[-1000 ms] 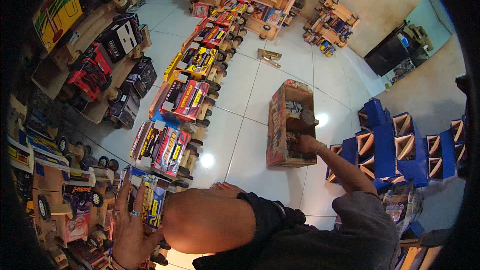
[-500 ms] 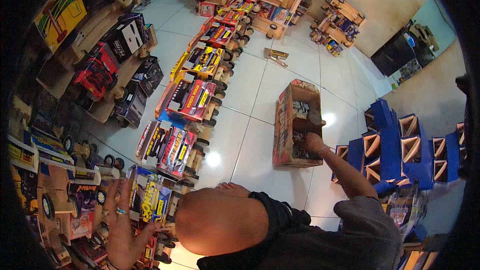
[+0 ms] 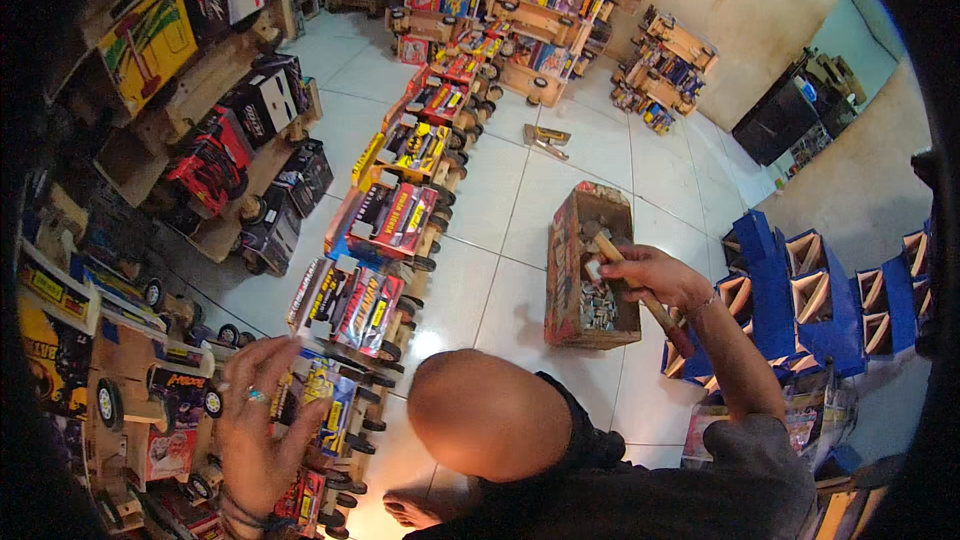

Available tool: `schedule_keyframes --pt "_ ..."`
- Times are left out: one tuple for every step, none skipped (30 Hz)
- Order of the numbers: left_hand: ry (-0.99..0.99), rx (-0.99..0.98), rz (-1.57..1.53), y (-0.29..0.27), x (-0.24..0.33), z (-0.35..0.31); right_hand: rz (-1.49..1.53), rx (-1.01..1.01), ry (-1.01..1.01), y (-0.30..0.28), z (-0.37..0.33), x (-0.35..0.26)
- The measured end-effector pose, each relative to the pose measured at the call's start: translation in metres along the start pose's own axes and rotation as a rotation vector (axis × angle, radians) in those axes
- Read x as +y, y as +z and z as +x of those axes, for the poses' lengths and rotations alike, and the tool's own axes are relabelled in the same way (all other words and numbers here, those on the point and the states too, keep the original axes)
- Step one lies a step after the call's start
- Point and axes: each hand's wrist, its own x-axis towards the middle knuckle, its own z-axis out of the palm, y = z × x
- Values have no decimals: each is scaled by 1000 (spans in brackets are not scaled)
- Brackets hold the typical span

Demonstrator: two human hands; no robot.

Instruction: The person sits on the floor in a toy store and assembles small wooden toy cars. They use a hammer to drive nails into the wooden frames and a utility knife to cut parts or packaging. The person handles multiple toy car kits, placing them in a line as they work.

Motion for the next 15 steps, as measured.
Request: schedule_keyframes --pt "15 -2 -33 1 4 5 12 -24 -71 16 -5 -20" --pt "69 52 -83 5 8 11 8 -57 -113 31 -6 -42" --pt "90 36 -211 7 12 19 13 -129 -180 50 -8 -66" --pt "97 31 -306 6 15 26 0 -177 -224 70 -10 -89" --pt "32 3 -499 8 20 32 39 -255 -277 91 -14 -110" --pt "-38 -13 -688 9 26 36 24 -340 -299 110 -21 -130" --pt "-39 25 -734 8 29 39 6 -428 -317 131 -27 -147" --pt "-48 61 -783 7 32 40 1 -543 -326 150 -33 -161" --pt "-95 59 -919 5 34 38 -9 -660 -379 167 -39 -170" --pt "-89 79 -1040 2 34 37 -55 -694 -335 186 -41 -179" --pt "-76 79 -1022 -3 31 35 -116 -712 -330 202 -44 -184" --pt "-81 82 -977 -8 28 32 -159 -765 -333 215 -46 -188" --pt "-102 75 -1000 -15 23 26 -186 -783 -322 228 -48 -191" --pt "-114 83 -994 -20 20 20 -212 -803 -314 236 -50 -195" --pt "-151 106 -1054 -22 17 16 -240 -828 -300 245 -52 -197"
